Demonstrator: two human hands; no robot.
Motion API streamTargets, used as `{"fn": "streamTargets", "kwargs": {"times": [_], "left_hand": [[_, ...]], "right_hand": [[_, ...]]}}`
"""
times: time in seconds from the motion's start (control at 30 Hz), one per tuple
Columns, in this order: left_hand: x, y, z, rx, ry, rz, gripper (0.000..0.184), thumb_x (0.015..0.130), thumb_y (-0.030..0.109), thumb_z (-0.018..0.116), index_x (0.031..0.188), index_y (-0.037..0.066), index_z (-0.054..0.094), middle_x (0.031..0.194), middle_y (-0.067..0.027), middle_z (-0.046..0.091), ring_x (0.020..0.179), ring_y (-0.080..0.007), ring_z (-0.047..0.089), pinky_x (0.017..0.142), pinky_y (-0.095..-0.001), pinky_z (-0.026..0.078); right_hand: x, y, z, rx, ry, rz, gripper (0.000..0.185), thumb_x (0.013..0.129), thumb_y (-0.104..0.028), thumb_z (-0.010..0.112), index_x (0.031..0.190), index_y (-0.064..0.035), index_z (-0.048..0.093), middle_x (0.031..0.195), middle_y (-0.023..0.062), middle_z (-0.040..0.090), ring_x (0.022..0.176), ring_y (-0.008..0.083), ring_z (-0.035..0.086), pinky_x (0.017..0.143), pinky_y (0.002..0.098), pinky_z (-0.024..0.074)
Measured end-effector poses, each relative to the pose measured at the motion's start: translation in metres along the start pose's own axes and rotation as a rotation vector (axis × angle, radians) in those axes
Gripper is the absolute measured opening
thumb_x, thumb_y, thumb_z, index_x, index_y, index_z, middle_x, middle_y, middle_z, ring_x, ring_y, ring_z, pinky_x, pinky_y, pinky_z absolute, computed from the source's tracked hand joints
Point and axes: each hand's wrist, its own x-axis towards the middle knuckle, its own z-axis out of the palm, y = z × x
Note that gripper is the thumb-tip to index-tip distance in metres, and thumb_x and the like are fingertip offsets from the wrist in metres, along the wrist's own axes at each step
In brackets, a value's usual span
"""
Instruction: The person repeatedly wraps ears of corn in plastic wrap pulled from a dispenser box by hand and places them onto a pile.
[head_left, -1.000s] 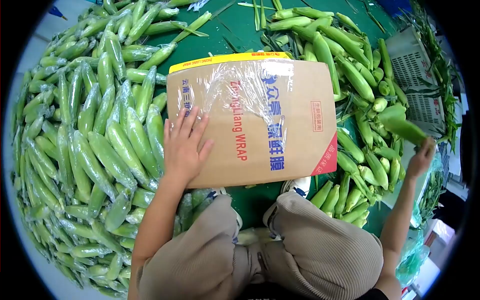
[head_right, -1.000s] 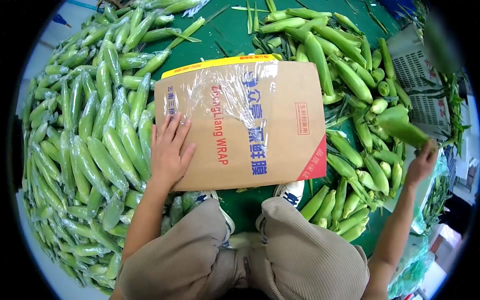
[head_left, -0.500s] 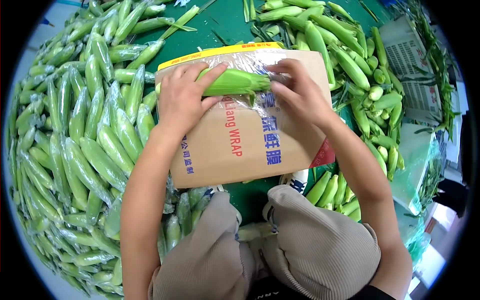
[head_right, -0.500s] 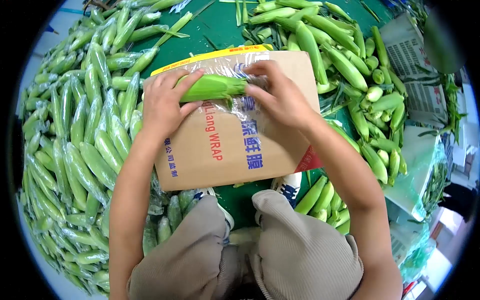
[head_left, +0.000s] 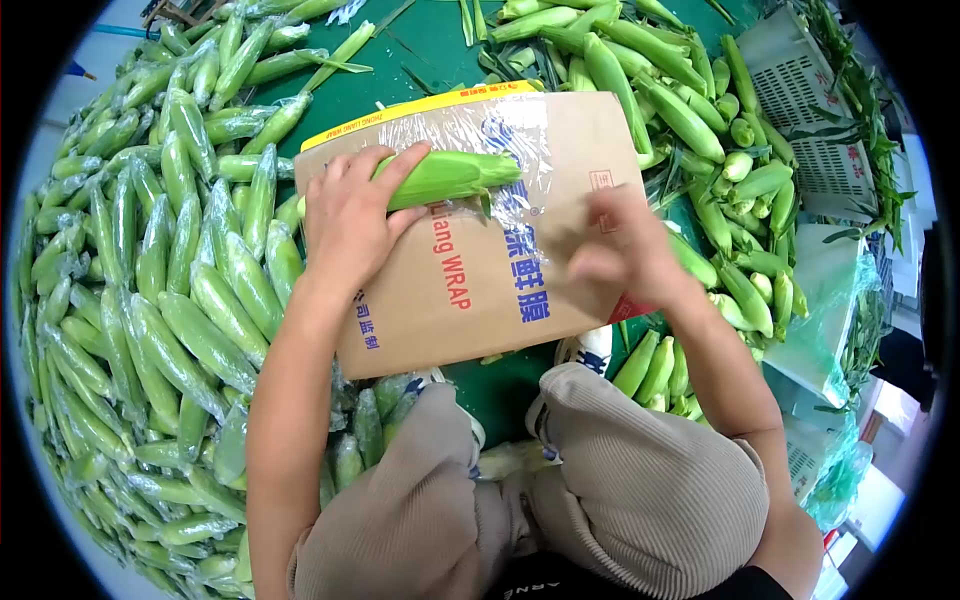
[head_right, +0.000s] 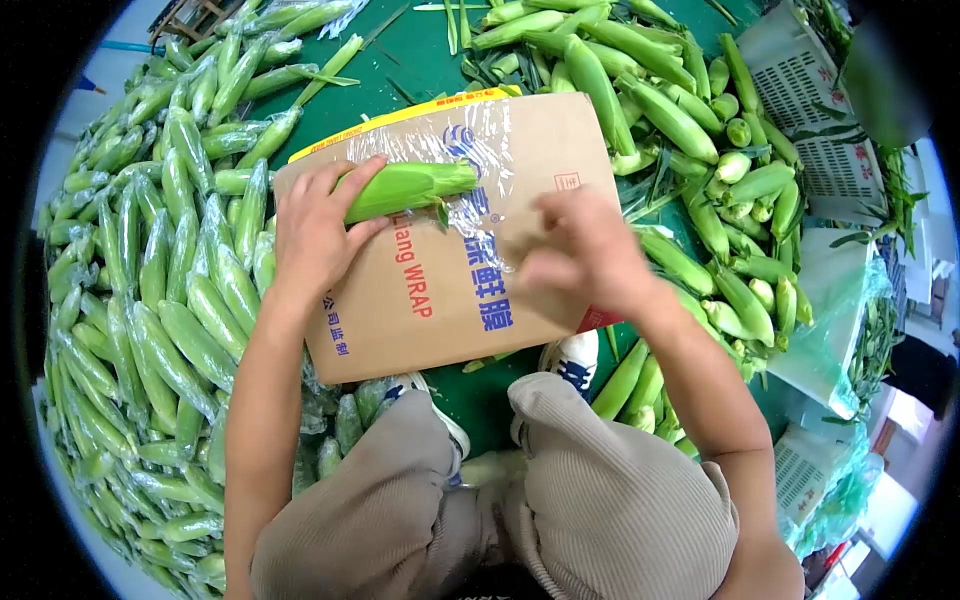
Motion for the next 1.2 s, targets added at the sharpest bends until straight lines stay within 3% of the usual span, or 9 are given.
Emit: {"fn": "streamTargets", "kwargs": {"times": [0.07, 0.2, 0.27, 0.37, 0.7, 0.77, 0.9, 1.07, 1.2], "left_hand": [[0.001, 0.001, -0.001, -0.006, -0.033, -0.012, 0.070, 0.080, 0.032, 0.087, 0.146, 0.031, 0.061, 0.131, -0.0072, 0.065, 0.121, -0.0327, 0.060, 0.105, -0.0470, 0.047], [0.000, 0.000, -0.001, -0.020, -0.036, 0.004, 0.072, 0.079, 0.031, 0.087, 0.146, 0.032, 0.061, 0.131, -0.0077, 0.065, 0.119, -0.0325, 0.060, 0.105, -0.0459, 0.047], [-0.001, 0.002, -0.006, -0.031, -0.071, 0.014, 0.073, 0.079, 0.030, 0.087, 0.146, 0.031, 0.061, 0.131, -0.0078, 0.065, 0.119, -0.0324, 0.060, 0.105, -0.0460, 0.047], [-0.006, 0.010, -0.006, -0.067, -0.118, 0.041, 0.078, 0.077, 0.028, 0.089, 0.149, 0.030, 0.058, 0.134, -0.0085, 0.064, 0.120, -0.0326, 0.059, 0.105, -0.0462, 0.049], [-0.045, -0.010, 0.026, -0.234, 0.397, -0.030, 0.079, 0.062, 0.025, 0.100, 0.125, 0.005, 0.057, 0.131, -0.0134, 0.053, 0.121, -0.0345, 0.056, 0.107, -0.0450, 0.046], [-0.069, -0.012, 0.024, -0.137, 0.635, -0.136, 0.078, 0.062, 0.023, 0.100, 0.124, 0.004, 0.056, 0.127, -0.0119, 0.052, 0.115, -0.0325, 0.055, 0.105, -0.0434, 0.047], [-0.096, -0.028, 0.015, -0.490, 0.135, -0.606, 0.085, 0.069, 0.024, 0.097, 0.142, 0.009, 0.057, 0.121, -0.0119, 0.050, 0.108, -0.0293, 0.053, 0.096, -0.0396, 0.049], [-0.088, -0.046, 0.021, -0.015, 0.302, -0.260, 0.018, 0.095, 0.012, 0.073, 0.113, 0.008, 0.074, 0.075, -0.0083, 0.066, 0.072, -0.0286, 0.065, 0.074, -0.0397, 0.053], [-0.135, -0.018, 0.024, -0.286, 0.497, -0.494, 0.014, 0.097, 0.017, 0.071, 0.104, 0.005, 0.070, 0.086, -0.0128, 0.073, 0.086, -0.0339, 0.072, 0.076, -0.0435, 0.055]], "right_hand": [[0.014, -0.037, 0.020, -0.357, -0.259, -0.095, 0.066, 0.081, -0.048, 0.080, 0.133, -0.0117, 0.064, 0.099, 0.0074, 0.062, 0.103, 0.0299, 0.060, 0.097, 0.0422, 0.0465], [0.022, -0.005, 0.039, -0.169, 0.014, -0.135, 0.022, 0.089, -0.010, 0.074, 0.111, -0.0079, 0.072, 0.084, 0.0093, 0.066, 0.081, 0.0317, 0.065, 0.073, 0.0404, 0.0528], [0.012, -0.005, 0.023, -0.060, 0.123, -0.139, 0.028, 0.081, 0.013, 0.071, 0.105, -0.0017, 0.071, 0.086, 0.0140, 0.070, 0.078, 0.0308, 0.068, 0.071, 0.0373, 0.0554], [0.033, -0.016, 0.012, -0.053, 0.252, -0.180, 0.029, 0.084, 0.014, 0.067, 0.108, -0.0011, 0.073, 0.094, 0.0137, 0.075, 0.085, 0.0286, 0.073, 0.076, 0.0356, 0.0582], [0.086, -0.043, 0.087, -0.317, 0.018, -0.225, 0.066, 0.079, -0.046, 0.081, 0.128, -0.0060, 0.064, 0.102, 0.0107, 0.064, 0.099, 0.0317, 0.061, 0.086, 0.0420, 0.0508], [0.097, -0.032, 0.084, -0.237, -0.082, -0.223, 0.072, 0.076, -0.043, 0.086, 0.133, -0.0064, 0.061, 0.102, 0.0124, 0.063, 0.099, 0.0329, 0.060, 0.087, 0.0436, 0.0508], [0.101, -0.021, 0.081, -0.104, 0.006, -0.192, 0.070, 0.080, -0.043, 0.085, 0.133, -0.0047, 0.059, 0.105, 0.0168, 0.064, 0.100, 0.0381, 0.061, 0.091, 0.0469, 0.0507], [0.103, -0.029, 0.069, -0.155, -0.093, -0.077, 0.065, 0.083, -0.041, 0.084, 0.133, -0.0073, 0.059, 0.103, 0.0176, 0.062, 0.099, 0.0395, 0.061, 0.088, 0.0474, 0.0512], [0.084, -0.031, 0.041, -0.221, -0.334, -0.216, 0.071, 0.081, -0.040, 0.086, 0.136, -0.0044, 0.059, 0.104, 0.0188, 0.063, 0.099, 0.0408, 0.062, 0.087, 0.0470, 0.0526]]}}
